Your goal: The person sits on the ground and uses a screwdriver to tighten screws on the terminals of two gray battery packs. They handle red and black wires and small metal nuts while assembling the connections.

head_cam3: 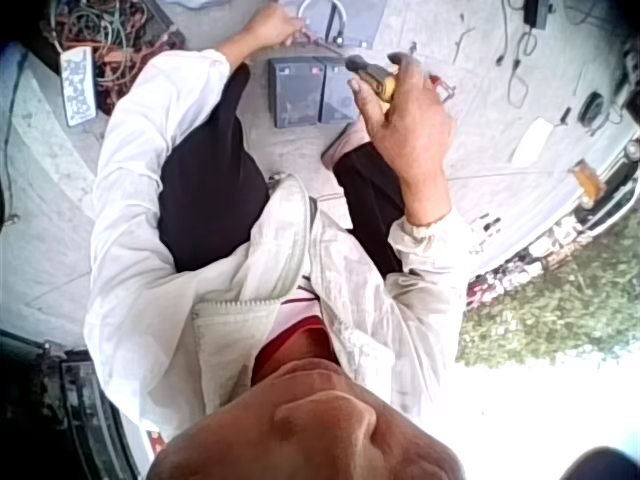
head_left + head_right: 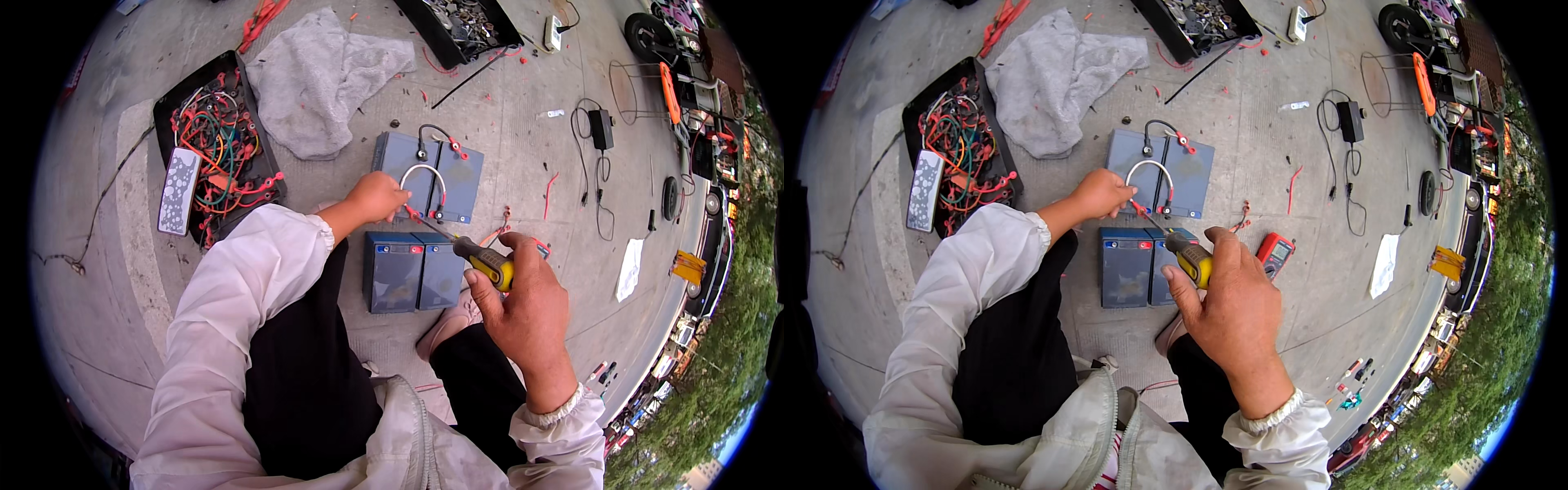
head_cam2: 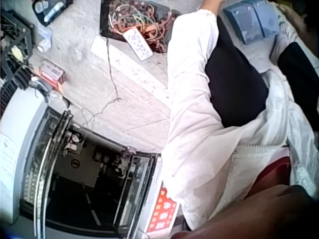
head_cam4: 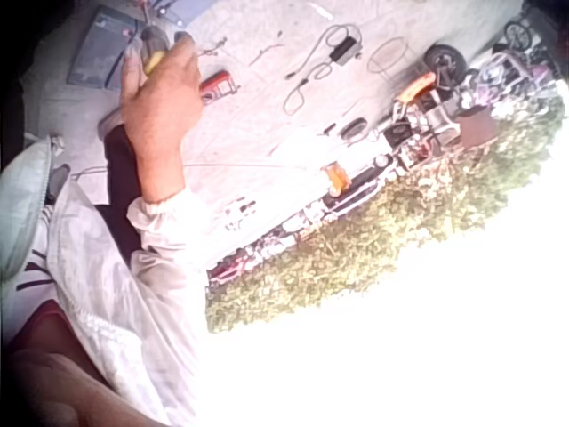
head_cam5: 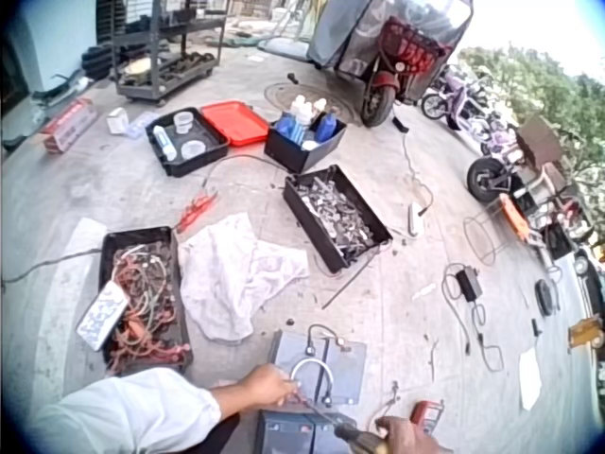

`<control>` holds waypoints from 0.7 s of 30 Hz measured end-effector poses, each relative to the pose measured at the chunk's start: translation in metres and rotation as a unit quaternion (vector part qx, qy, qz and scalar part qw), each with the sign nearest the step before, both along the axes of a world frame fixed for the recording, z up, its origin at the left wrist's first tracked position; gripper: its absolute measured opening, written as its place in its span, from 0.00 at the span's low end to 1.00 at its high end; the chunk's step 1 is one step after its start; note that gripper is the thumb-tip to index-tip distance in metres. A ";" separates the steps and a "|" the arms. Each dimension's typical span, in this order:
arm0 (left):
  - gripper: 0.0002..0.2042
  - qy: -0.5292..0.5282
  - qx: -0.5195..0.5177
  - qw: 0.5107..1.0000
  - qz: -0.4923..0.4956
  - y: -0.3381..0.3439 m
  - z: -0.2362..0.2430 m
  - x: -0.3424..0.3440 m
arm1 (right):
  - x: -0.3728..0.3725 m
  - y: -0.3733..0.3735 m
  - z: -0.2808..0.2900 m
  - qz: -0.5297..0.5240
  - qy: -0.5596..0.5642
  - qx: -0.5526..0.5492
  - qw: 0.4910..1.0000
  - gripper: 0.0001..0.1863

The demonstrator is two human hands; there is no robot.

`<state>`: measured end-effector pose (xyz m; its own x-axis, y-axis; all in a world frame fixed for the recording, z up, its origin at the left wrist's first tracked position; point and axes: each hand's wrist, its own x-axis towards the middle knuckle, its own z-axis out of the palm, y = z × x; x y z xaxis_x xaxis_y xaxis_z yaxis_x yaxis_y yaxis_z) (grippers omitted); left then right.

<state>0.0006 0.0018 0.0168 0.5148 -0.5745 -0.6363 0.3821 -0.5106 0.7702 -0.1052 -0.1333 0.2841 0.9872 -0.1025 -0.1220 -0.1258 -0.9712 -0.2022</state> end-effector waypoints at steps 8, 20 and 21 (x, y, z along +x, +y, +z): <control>0.20 0.003 -0.001 1.000 0.003 0.000 -0.001 0.000 | -0.005 -0.001 0.001 -0.050 0.121 -0.045 0.990 0.20; 0.20 -0.008 0.000 1.000 0.000 0.001 0.000 0.000 | -0.004 -0.002 0.002 -0.067 0.107 -0.030 0.992 0.22; 0.20 -0.004 0.000 1.000 0.001 0.000 0.000 0.000 | -0.004 -0.002 0.002 -0.059 0.075 -0.009 0.995 0.23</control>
